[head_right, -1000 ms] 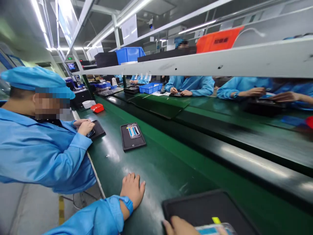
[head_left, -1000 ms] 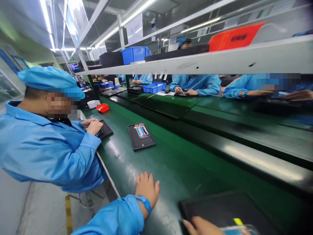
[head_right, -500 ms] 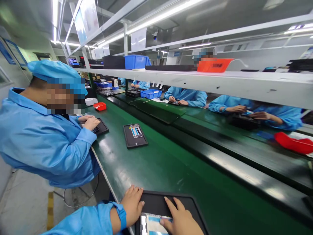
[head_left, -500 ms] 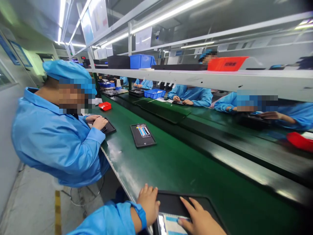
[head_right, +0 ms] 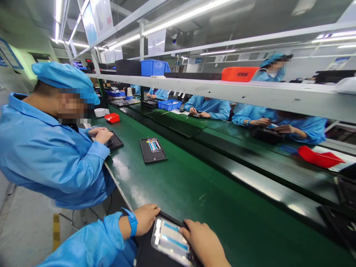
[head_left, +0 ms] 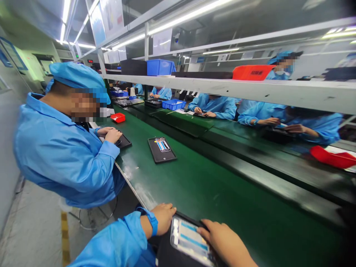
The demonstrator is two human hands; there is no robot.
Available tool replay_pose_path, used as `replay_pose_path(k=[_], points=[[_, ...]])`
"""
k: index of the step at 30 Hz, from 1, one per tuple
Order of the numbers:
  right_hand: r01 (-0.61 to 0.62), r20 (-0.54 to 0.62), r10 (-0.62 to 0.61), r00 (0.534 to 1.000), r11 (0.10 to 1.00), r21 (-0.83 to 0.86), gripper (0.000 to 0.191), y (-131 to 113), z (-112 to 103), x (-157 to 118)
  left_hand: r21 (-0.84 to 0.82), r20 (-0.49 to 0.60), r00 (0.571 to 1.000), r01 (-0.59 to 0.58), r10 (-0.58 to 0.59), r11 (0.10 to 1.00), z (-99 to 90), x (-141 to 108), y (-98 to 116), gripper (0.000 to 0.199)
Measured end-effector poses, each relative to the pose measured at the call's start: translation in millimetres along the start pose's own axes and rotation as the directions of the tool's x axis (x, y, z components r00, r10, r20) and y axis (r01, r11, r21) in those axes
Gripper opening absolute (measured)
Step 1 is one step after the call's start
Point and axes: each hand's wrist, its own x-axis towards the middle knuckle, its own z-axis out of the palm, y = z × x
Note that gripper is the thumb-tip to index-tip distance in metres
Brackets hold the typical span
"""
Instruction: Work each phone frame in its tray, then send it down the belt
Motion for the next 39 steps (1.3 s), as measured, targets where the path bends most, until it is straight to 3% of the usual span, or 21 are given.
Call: replay_pose_path(k=[4, 9, 13, 15, 19, 22, 25, 29, 34, 39], points=[[-0.073, -0.071, 0.071, 0.995, 0.997, -0.025, 0.031, 1.2, 2.8, 2.9, 0.063, -0.055, 0.997, 0.055, -0.052, 0.996, 2.0, 1.5, 3.3, 0.038], [-0.240, -0.176, 0.282, 0.943, 0.944, 0.229, 0.031, -4.2, 3.3, -16.5, 0.152, -0.065, 0.993, 0.111, -0.102, 0.982, -8.3, 6.8, 1.5, 0.033], [-0.321, -0.120, 0.392, 0.912, 0.865, 0.385, 0.036, -2.4, 5.7, -46.9, 0.207, -0.126, 0.975, 0.206, -0.183, 0.956, -18.1, 13.8, -2.4, 0.037], [-0.332, -0.098, 0.400, 0.911, 0.853, 0.402, 0.034, -4.4, 9.6, -62.5, 0.229, -0.175, 0.972, 0.196, -0.158, 0.953, -18.1, 10.5, 1.8, 0.038], [-0.215, -0.135, 0.280, 0.950, 0.906, 0.366, 0.028, -17.9, 17.4, -80.4, 0.286, -0.262, 0.962, -0.004, 0.082, 0.958, -7.7, -4.3, 20.6, 0.031], [-0.151, -0.156, 0.191, 0.969, 0.960, 0.236, 0.029, -32.1, 18.7, -80.6, 0.291, -0.237, 0.954, -0.112, 0.185, 0.950, 0.9, -11.5, 35.8, 0.030], [-0.180, -0.128, 0.195, 0.972, 0.976, 0.122, 0.028, -41.5, 19.6, -78.1, 0.277, -0.148, 0.967, -0.161, 0.208, 0.947, 4.0, -15.7, 52.0, 0.030], [-0.125, -0.137, 0.141, 0.980, 0.986, 0.114, 0.027, -35.2, 37.3, -73.0, 0.239, -0.029, 0.961, -0.260, 0.274, 0.936, 10.4, -14.8, 68.5, 0.027], [-0.009, -0.244, 0.049, 0.969, 0.987, 0.162, 0.030, -15.3, 65.9, -58.9, 0.219, -0.038, 0.960, -0.264, 0.278, 0.939, 23.8, -7.2, 70.2, 0.027], [0.055, -0.278, 0.019, 0.961, 0.966, 0.254, 0.034, -10.8, 63.3, -56.2, 0.199, -0.062, 0.959, -0.258, 0.275, 0.945, 28.2, -6.2, 68.9, 0.024]])
